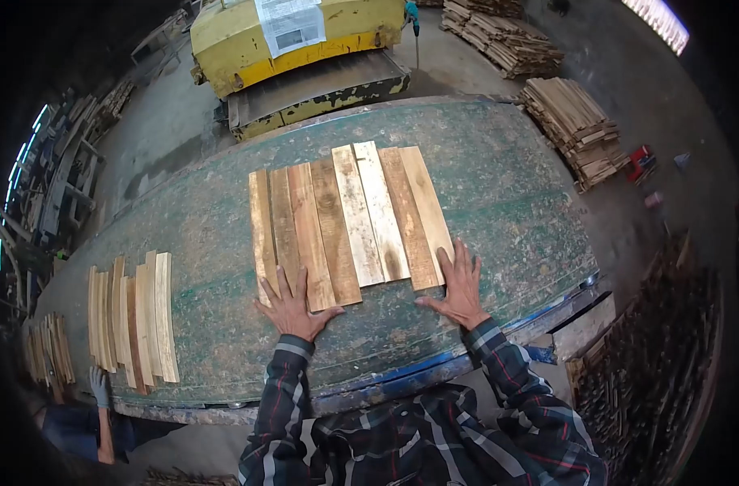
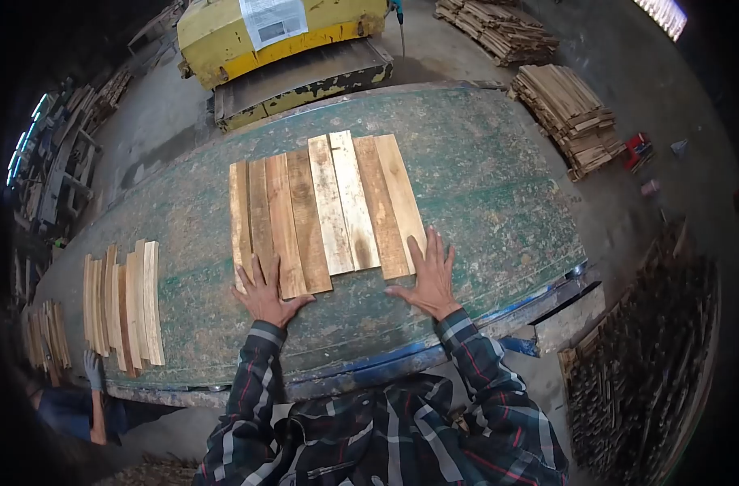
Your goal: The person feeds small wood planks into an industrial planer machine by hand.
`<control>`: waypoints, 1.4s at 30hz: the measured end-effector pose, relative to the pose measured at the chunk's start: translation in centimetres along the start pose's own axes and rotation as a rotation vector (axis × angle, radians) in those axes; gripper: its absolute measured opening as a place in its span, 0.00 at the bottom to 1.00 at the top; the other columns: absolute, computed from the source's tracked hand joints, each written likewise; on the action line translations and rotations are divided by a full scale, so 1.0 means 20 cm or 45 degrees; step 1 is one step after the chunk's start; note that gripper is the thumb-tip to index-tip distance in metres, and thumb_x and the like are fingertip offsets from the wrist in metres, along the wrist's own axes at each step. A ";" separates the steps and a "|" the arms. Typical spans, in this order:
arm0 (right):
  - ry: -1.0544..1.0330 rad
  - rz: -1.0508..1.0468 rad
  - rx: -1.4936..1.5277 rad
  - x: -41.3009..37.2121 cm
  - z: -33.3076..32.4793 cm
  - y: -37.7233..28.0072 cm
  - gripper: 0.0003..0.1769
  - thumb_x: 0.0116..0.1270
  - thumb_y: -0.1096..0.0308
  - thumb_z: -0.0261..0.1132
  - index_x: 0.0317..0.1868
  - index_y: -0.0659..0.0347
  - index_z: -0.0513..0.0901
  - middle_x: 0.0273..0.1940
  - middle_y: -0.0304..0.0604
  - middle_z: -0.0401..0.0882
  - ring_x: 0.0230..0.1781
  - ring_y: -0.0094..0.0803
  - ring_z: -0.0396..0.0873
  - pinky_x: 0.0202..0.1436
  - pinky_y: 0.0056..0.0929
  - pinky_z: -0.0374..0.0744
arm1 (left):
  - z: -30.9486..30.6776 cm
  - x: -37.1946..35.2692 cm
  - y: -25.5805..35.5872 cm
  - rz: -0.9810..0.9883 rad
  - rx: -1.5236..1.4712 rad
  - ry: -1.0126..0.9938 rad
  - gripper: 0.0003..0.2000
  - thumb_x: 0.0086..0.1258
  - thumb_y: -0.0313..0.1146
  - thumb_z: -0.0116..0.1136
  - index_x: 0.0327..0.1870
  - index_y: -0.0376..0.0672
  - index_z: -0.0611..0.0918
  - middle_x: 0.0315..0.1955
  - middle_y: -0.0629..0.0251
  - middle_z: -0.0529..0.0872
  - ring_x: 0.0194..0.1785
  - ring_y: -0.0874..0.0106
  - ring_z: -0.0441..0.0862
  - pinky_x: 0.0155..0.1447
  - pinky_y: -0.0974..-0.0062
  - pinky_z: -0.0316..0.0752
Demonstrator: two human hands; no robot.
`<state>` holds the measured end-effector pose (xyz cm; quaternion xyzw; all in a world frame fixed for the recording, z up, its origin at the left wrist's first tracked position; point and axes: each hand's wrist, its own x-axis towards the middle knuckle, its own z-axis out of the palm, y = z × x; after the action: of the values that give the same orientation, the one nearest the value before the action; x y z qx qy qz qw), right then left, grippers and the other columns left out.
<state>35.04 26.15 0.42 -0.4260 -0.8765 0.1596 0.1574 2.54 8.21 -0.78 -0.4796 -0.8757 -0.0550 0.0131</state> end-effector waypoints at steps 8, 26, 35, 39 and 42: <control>-0.109 -0.214 -0.134 0.17 0.05 -0.04 0.53 0.56 0.21 0.66 0.79 0.35 0.70 0.85 0.61 0.42 0.83 0.74 0.38 0.75 0.85 0.41 | 0.09 0.14 -0.03 0.098 0.039 0.066 0.56 0.43 0.90 0.55 0.79 0.75 0.70 0.86 0.59 0.48 0.85 0.35 0.34 0.69 0.10 0.32; -0.073 -0.457 -0.368 2.01 0.33 0.21 0.44 0.61 0.19 0.59 0.70 0.35 0.82 0.84 0.65 0.46 0.82 0.76 0.44 0.80 0.78 0.39 | 0.16 1.70 0.00 0.117 -0.014 0.208 0.51 0.51 0.85 0.58 0.78 0.72 0.71 0.85 0.55 0.53 0.82 0.27 0.44 0.70 0.13 0.36; 0.460 -1.226 0.094 2.70 0.10 0.00 0.14 0.75 0.67 0.61 0.57 0.61 0.84 0.48 0.53 0.87 0.47 0.47 0.85 0.53 0.46 0.83 | -0.13 2.35 -0.32 0.094 0.065 0.678 0.30 0.76 0.56 0.57 0.77 0.63 0.73 0.81 0.57 0.64 0.83 0.50 0.58 0.81 0.29 0.42; -0.175 -0.874 0.508 1.68 0.11 -0.09 0.18 0.69 0.62 0.72 0.21 0.55 0.81 0.20 0.42 0.77 0.20 0.36 0.77 0.24 0.37 0.74 | -0.23 1.28 -0.38 -0.031 -0.039 0.346 0.26 0.74 0.42 0.60 0.73 0.53 0.78 0.79 0.51 0.65 0.83 0.48 0.58 0.82 0.35 0.39; -0.370 -0.773 0.707 1.10 0.05 -0.15 0.22 0.66 0.63 0.75 0.17 0.57 0.76 0.17 0.45 0.68 0.16 0.41 0.69 0.21 0.39 0.68 | -0.25 0.51 -0.44 -0.252 -0.021 0.123 0.25 0.75 0.44 0.60 0.72 0.52 0.78 0.79 0.47 0.64 0.83 0.44 0.56 0.81 0.32 0.40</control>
<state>19.61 41.74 3.84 -0.0634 -0.8989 0.3940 0.1808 -10.44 11.48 4.16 -0.3877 -0.9166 -0.0863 0.0461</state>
